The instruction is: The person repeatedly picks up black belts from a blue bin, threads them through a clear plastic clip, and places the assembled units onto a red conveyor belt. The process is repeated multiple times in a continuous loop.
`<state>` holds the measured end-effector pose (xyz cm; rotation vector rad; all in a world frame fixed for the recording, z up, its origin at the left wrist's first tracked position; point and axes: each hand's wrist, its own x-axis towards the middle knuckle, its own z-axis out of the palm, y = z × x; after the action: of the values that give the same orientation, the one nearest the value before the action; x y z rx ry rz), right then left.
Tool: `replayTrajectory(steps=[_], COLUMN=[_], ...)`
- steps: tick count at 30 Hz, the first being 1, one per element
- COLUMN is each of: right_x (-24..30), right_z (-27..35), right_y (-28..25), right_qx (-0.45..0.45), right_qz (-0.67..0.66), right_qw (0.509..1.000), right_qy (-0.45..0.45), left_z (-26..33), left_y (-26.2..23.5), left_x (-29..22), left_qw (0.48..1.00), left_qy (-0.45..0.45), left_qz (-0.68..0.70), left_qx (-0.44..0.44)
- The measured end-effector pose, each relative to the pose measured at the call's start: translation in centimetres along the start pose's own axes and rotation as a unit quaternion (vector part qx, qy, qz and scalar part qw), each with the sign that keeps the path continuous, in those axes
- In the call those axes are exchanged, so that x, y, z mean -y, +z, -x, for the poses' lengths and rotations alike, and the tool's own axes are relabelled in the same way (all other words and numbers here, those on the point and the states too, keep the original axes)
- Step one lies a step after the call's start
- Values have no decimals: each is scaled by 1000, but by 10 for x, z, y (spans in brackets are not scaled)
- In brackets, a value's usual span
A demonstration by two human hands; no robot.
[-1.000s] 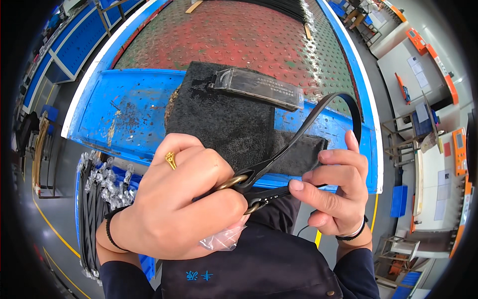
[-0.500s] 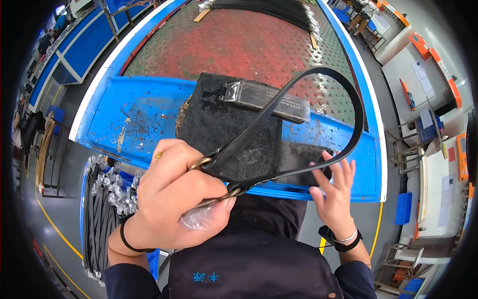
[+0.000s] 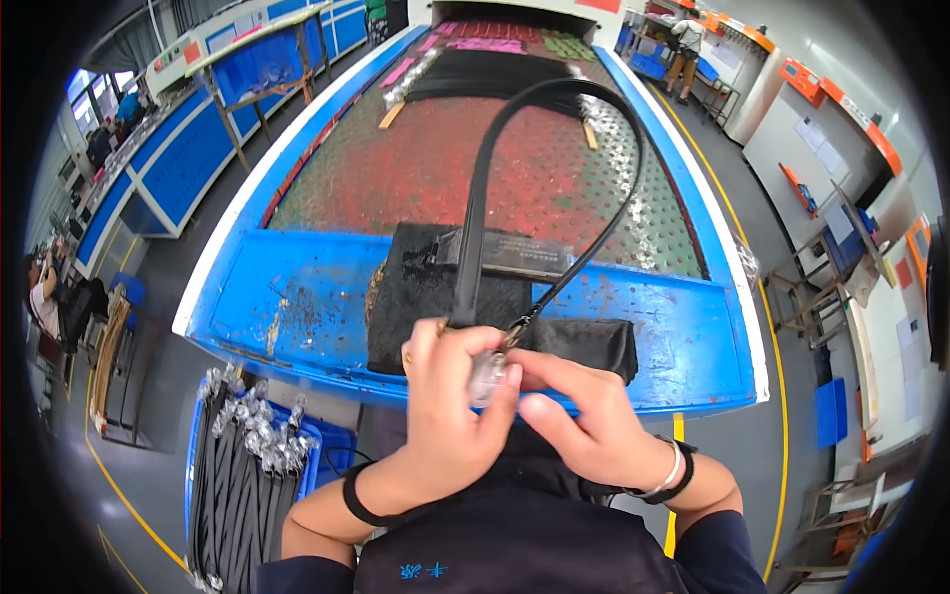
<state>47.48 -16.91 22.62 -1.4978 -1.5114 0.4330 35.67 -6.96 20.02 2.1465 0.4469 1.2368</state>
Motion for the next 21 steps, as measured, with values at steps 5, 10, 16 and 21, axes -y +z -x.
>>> replayTrajectory(steps=[5, 10, 16, 21], right_x=[6, 4, -5, -30], right_z=[-16, -24, -32, -54], right_y=[7, -4, -101, -171], right_qx=[-1, -11, -43, -38], right_qz=[-156, -299, 8, 308], right_qw=[984, 943, 988, 935], right_qy=[87, 144, 148, 170], left_z=[5, -11, -56, -117], left_y=[-2, -26, -130, -174], left_x=[-9, -20, 5, 46], left_qw=[993, 989, 978, 950], left_qy=[55, 71, 72, 116], left_qz=[-105, -96, -191, -267], left_qx=[23, 82, 38, 111])
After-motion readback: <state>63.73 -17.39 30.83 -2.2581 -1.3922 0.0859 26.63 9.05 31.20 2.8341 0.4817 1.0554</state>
